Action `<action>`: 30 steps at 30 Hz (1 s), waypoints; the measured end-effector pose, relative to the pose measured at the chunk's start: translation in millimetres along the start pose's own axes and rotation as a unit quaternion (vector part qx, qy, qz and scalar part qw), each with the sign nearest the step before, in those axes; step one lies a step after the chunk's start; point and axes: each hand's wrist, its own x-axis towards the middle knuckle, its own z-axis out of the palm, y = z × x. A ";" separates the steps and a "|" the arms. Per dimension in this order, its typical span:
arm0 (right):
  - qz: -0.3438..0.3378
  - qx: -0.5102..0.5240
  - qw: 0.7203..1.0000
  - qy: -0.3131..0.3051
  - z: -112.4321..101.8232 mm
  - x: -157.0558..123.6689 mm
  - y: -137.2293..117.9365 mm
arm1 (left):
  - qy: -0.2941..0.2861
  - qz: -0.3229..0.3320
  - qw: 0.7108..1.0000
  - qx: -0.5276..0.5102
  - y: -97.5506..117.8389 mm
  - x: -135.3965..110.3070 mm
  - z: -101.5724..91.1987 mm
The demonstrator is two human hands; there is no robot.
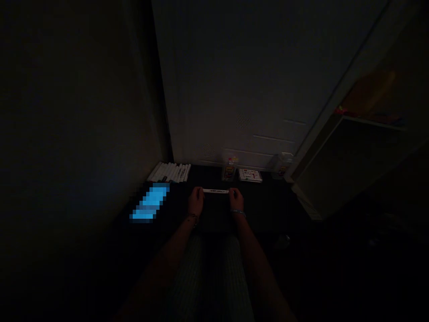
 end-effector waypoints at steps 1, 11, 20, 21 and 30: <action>0.001 -0.001 1.000 0.000 0.0 -0.2 0.1 | -0.003 0.003 1.000 -0.001 -0.8 0.1 0.0; 0.002 -0.013 1.000 0.007 1.5 1.1 3.7 | -0.009 -0.010 1.000 0.003 0.5 0.2 -0.4; 0.001 -0.003 1.000 0.006 1.2 -0.9 -0.4 | -0.012 -0.007 1.000 0.015 0.1 0.9 -0.9; 0.002 -0.001 1.000 0.005 0.8 -1.2 -1.5 | -0.014 -0.008 1.000 0.014 0.4 0.9 -1.0; 0.010 -0.009 1.000 0.010 0.3 -1.6 -5.5 | -0.002 -0.007 1.000 0.010 2.8 0.7 -0.5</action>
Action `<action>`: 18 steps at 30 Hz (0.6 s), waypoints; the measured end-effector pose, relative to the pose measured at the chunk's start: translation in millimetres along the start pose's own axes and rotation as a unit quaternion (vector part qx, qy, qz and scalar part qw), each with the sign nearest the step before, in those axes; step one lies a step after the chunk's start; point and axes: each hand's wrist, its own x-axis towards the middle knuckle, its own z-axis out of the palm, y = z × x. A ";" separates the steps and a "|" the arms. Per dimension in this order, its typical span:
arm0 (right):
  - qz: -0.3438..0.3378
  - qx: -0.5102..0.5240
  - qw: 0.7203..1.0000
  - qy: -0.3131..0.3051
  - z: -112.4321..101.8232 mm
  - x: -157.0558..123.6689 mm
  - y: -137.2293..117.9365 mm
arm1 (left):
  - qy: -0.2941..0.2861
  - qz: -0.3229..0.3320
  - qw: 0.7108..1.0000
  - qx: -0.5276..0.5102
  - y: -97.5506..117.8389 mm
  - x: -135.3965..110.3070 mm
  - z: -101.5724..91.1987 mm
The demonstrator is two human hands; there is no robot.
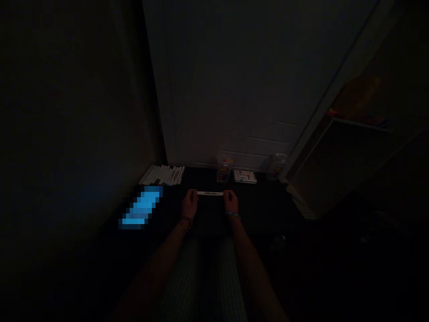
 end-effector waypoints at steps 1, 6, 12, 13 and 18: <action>0.001 -0.006 1.000 0.000 0.3 0.3 0.6 | 0.000 -0.001 1.000 -0.001 0.8 0.1 -0.2; -0.006 -0.013 1.000 0.000 2.0 2.1 6.2 | 0.000 -0.013 1.000 -0.006 3.4 0.7 -1.1; -0.006 -0.007 1.000 -0.005 0.8 2.1 6.6 | -0.005 -0.005 1.000 -0.011 3.3 0.8 -1.3; -0.006 -0.007 1.000 -0.005 0.3 1.8 5.7 | -0.005 -0.005 1.000 -0.012 3.1 0.8 -1.0; 0.000 -0.011 1.000 -0.005 -0.6 1.7 3.3 | -0.010 -0.012 1.000 -0.016 2.4 0.7 0.5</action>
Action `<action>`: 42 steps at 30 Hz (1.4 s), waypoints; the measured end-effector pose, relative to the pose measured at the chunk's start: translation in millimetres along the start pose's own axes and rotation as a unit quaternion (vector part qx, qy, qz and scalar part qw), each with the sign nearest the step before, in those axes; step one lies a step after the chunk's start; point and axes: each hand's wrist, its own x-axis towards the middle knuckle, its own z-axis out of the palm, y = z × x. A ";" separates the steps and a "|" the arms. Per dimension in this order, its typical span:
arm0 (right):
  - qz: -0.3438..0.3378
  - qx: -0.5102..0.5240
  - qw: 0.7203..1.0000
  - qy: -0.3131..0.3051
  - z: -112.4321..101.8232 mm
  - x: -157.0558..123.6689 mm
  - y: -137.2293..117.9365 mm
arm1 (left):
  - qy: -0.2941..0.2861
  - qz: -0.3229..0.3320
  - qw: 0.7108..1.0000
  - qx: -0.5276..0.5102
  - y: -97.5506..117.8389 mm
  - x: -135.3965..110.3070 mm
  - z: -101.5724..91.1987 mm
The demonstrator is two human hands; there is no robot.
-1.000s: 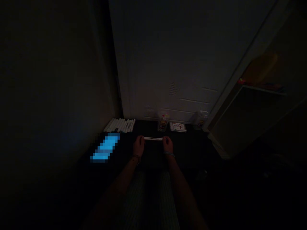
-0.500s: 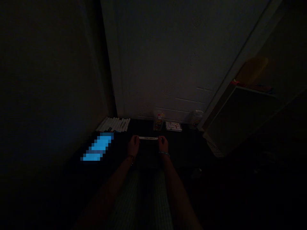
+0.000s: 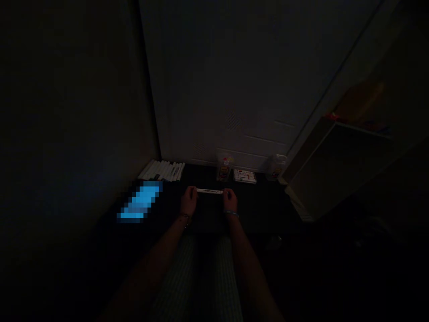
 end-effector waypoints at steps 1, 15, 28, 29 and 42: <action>0.002 0.000 1.000 0.001 0.1 0.2 0.1 | 0.001 -0.004 1.000 0.001 -0.1 0.0 0.2; -0.003 0.012 1.000 -0.005 0.0 -1.5 -1.6 | 0.013 -0.006 1.000 0.011 -1.1 0.1 0.1; -0.008 0.014 1.000 0.000 2.2 0.3 2.2 | 0.005 -0.017 1.000 0.001 1.2 -2.1 -0.7; -0.007 0.016 1.000 -0.003 2.0 0.3 2.3 | 0.008 -0.012 1.000 -0.001 0.5 -2.2 -0.5; -0.039 0.014 0.999 -0.007 -0.7 -1.9 -2.0 | -0.002 -0.001 1.000 -0.025 2.2 -2.3 0.7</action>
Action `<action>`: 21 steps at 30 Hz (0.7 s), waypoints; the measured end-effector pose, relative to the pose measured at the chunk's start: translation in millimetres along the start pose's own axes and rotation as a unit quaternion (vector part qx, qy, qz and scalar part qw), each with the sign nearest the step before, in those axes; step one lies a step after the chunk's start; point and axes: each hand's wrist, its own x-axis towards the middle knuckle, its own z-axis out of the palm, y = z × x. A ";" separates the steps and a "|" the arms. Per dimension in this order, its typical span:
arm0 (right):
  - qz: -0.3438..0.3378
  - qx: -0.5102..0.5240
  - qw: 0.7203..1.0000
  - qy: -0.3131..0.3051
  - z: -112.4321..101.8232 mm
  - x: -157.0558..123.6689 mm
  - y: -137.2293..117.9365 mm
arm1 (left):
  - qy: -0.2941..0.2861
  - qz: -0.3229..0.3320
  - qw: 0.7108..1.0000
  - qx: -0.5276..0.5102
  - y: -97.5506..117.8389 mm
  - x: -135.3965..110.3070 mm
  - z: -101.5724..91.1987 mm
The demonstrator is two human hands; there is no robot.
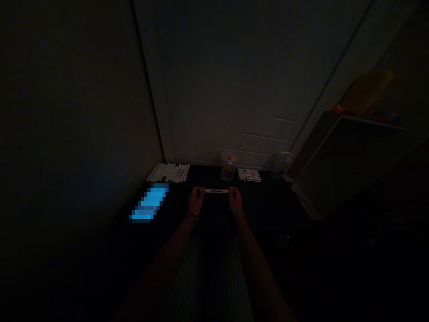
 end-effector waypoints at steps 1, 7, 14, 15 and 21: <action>0.001 0.000 1.000 -0.001 -0.2 0.0 -0.3 | 0.001 -0.001 1.000 0.000 -0.2 0.0 0.6; 0.008 0.005 1.000 -0.006 -0.2 0.5 0.8 | 0.006 0.001 0.999 0.034 -5.2 0.8 1.3; 0.008 0.016 1.000 -0.011 1.0 1.3 3.6 | 0.001 0.004 0.999 0.049 -6.3 1.0 0.6; 0.010 0.017 1.000 -0.010 1.0 1.4 3.5 | 0.001 0.001 0.999 0.050 -6.1 1.1 0.5; 0.015 0.007 1.000 -0.005 1.0 2.3 2.1 | -0.010 -0.009 0.999 0.031 -8.1 1.5 -0.5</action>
